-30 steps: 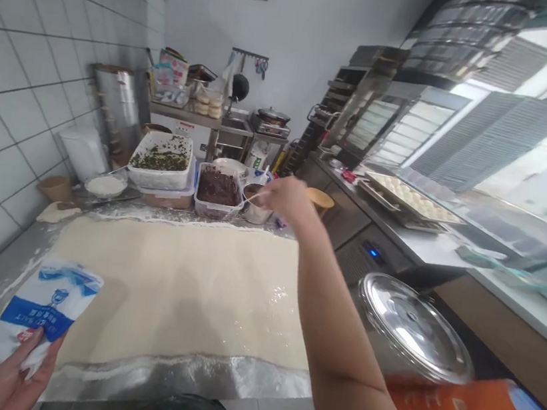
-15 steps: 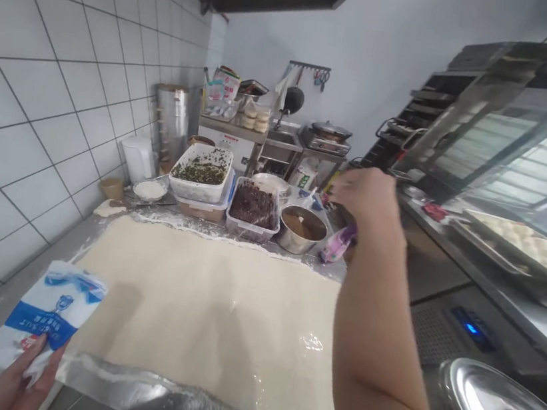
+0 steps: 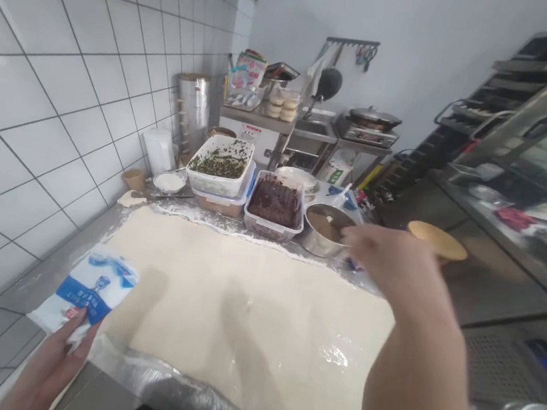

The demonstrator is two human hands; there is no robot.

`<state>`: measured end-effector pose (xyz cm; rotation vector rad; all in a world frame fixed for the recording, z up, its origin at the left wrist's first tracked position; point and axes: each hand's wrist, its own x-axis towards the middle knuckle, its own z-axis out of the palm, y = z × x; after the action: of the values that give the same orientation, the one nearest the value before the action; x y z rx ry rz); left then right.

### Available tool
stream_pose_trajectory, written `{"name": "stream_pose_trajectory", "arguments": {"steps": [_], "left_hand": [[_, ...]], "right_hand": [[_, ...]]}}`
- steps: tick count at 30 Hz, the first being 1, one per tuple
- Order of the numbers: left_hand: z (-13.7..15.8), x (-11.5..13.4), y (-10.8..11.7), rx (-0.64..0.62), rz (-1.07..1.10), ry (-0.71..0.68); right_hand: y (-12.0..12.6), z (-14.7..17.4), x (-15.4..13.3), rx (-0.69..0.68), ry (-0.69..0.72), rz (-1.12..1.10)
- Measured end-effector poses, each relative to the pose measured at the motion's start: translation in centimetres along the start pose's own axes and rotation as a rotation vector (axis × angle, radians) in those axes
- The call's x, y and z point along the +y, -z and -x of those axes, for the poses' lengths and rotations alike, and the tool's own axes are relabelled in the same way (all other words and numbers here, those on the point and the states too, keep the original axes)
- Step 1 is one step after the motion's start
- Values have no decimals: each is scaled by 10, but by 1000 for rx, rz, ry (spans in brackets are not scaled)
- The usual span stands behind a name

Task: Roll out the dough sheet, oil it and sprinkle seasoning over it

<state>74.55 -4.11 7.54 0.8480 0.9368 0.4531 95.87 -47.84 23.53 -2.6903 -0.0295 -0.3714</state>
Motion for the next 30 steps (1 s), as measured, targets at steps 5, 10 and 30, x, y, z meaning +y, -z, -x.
{"name": "stream_pose_trajectory", "arguments": {"steps": [5, 10, 30], "left_hand": [[-24, -4, -16, -151, -102, 60], [-43, 13, -50, -467, -284, 144], [-90, 120, -96, -885, -939, -282]], "right_hand": [[-43, 48, -9, -365, 57, -431], [-159, 111, -81, -513, -250, -1407], [-280, 142, -266, -293, -874, -2110]]}}
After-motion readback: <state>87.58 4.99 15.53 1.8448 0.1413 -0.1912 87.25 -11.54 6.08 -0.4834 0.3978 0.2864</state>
